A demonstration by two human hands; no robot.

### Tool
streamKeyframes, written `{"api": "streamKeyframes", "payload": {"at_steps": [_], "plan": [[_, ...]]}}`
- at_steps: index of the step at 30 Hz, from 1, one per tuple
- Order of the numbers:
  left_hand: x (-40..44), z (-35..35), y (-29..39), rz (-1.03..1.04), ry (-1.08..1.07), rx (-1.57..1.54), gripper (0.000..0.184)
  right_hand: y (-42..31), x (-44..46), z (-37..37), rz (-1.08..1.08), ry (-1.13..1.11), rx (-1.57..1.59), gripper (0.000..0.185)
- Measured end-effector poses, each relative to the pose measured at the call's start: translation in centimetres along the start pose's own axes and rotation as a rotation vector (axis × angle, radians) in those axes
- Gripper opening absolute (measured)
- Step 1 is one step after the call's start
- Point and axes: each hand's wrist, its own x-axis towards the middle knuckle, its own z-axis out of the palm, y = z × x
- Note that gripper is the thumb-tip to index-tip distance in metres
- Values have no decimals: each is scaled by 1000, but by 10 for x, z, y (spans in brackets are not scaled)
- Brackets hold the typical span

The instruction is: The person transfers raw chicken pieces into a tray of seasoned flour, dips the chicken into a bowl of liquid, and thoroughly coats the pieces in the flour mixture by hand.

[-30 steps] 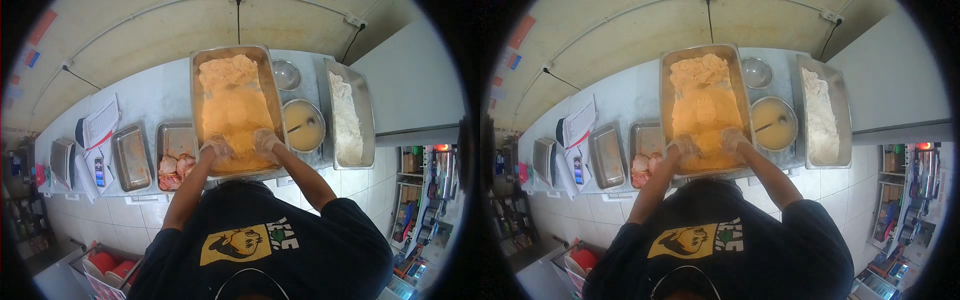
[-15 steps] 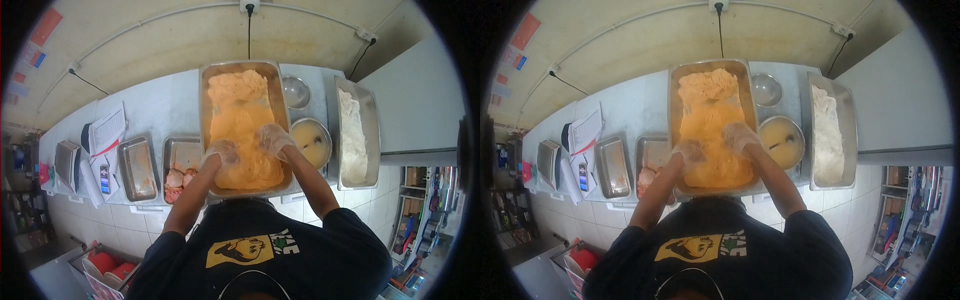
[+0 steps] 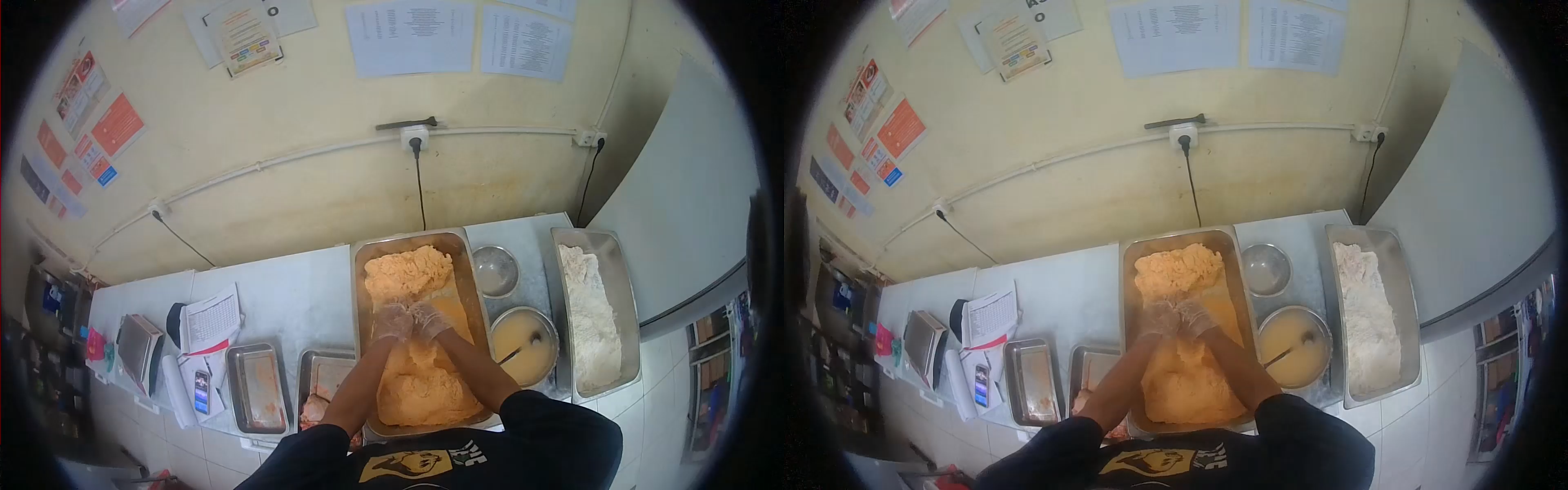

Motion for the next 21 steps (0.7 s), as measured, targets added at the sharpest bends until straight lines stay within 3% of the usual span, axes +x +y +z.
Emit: {"api": "streamKeyframes", "payload": {"at_steps": [3, 6, 8, 9, 11, 12, 13, 14, 15, 17, 18, 20, 21], "plan": [[-39, -36, 35, -134, -124, -84, 22, -21, -32, -14, -135, -32, -108, 31], [-73, -49, 47, 62, -261, 382, 18, -1, -59, 18, -274, -197, -44, 29], [-89, -38, 28, 363, -542, 713, 22, 17, -71, 30, -306, -307, -24, 30], [-102, -42, 23, 361, -509, 718, 22, 3, -84, 5, -317, -284, 202, 33], [-108, -58, 28, 616, -75, 481, 27, -37, -85, -52, -354, -253, 398, 37], [-101, -66, 35, 703, 79, 405, 29, -78, -76, -91, -158, -355, 12, 41], [-83, -76, 51, 412, -77, 506, 33, -103, -69, -118, 53, -441, -370, 45], [-76, -80, 61, 111, -233, 587, 37, -110, -66, -135, 48, -436, -387, 45], [-73, -75, 57, 110, -222, 577, 37, -114, -69, -147, 161, -254, -319, 46], [-47, -62, 37, -53, -418, 300, 43, -108, -74, -152, 258, -59, -271, 47], [-39, -50, 32, -38, -381, 295, 43, -88, -67, -141, 254, -87, -379, 48], [-53, -20, 8, 311, -290, 581, 47, -61, -66, -109, 238, -107, -484, 50], [-76, -40, 39, 170, -356, 511, 48, -47, -75, -88, 172, -129, -483, 51]]}}
